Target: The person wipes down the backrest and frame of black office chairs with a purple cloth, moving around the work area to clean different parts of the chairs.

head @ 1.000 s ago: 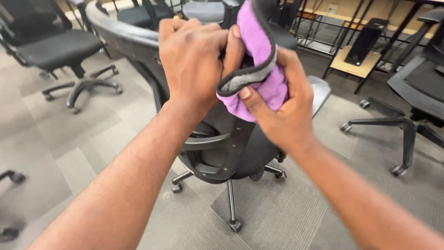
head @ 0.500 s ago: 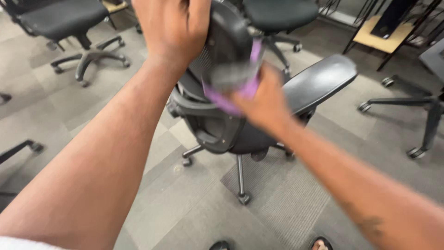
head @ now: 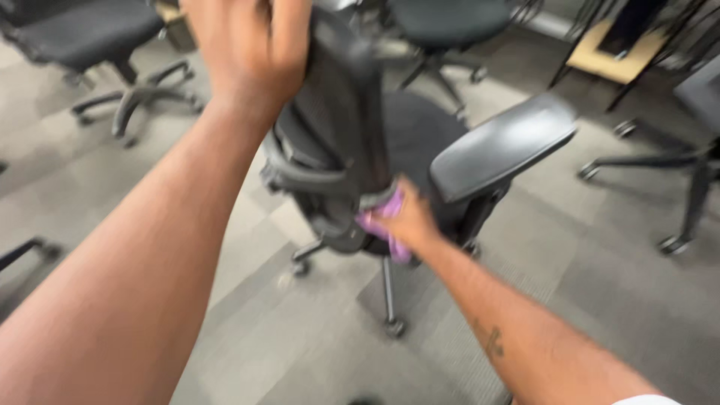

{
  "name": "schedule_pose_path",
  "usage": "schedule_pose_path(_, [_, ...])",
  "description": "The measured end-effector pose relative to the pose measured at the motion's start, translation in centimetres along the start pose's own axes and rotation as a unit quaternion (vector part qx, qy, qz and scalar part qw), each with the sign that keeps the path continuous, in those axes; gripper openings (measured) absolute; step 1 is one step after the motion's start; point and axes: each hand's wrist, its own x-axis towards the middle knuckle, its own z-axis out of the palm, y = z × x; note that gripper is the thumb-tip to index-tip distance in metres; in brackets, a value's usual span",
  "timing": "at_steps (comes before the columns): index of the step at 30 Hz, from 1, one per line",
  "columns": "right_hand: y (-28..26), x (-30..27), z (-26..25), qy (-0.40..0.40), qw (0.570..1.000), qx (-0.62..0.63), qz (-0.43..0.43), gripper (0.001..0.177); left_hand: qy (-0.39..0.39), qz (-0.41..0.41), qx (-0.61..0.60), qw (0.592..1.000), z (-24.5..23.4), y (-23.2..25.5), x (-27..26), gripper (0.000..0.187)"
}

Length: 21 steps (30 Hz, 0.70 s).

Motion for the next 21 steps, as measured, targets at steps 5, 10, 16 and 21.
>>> schedule_pose_path(5, [-5.7,-1.2,-0.9,0.032,0.989,0.126,-0.076,0.060,-0.042,-0.151,-0.186,0.970,-2.9,0.4,2.8,0.035])
schedule_pose_path(10, [-13.8,-3.6,-7.8,0.085,0.974,0.064,-0.199,0.052,-0.082,-0.151,-0.182,0.968,-4.8,0.4,4.6,0.037])
schedule_pose_path(16, [-12.4,-0.7,-16.0,0.200,0.944,-0.182,-0.190,0.049,-0.136,-0.163,-0.172,0.962,-6.1,1.0,6.3,0.034])
schedule_pose_path(21, [-6.5,-1.3,-17.2,0.141,0.936,-0.281,-0.157,0.045,-0.123,-0.177,-0.169,0.962,-8.7,3.2,9.2,0.029])
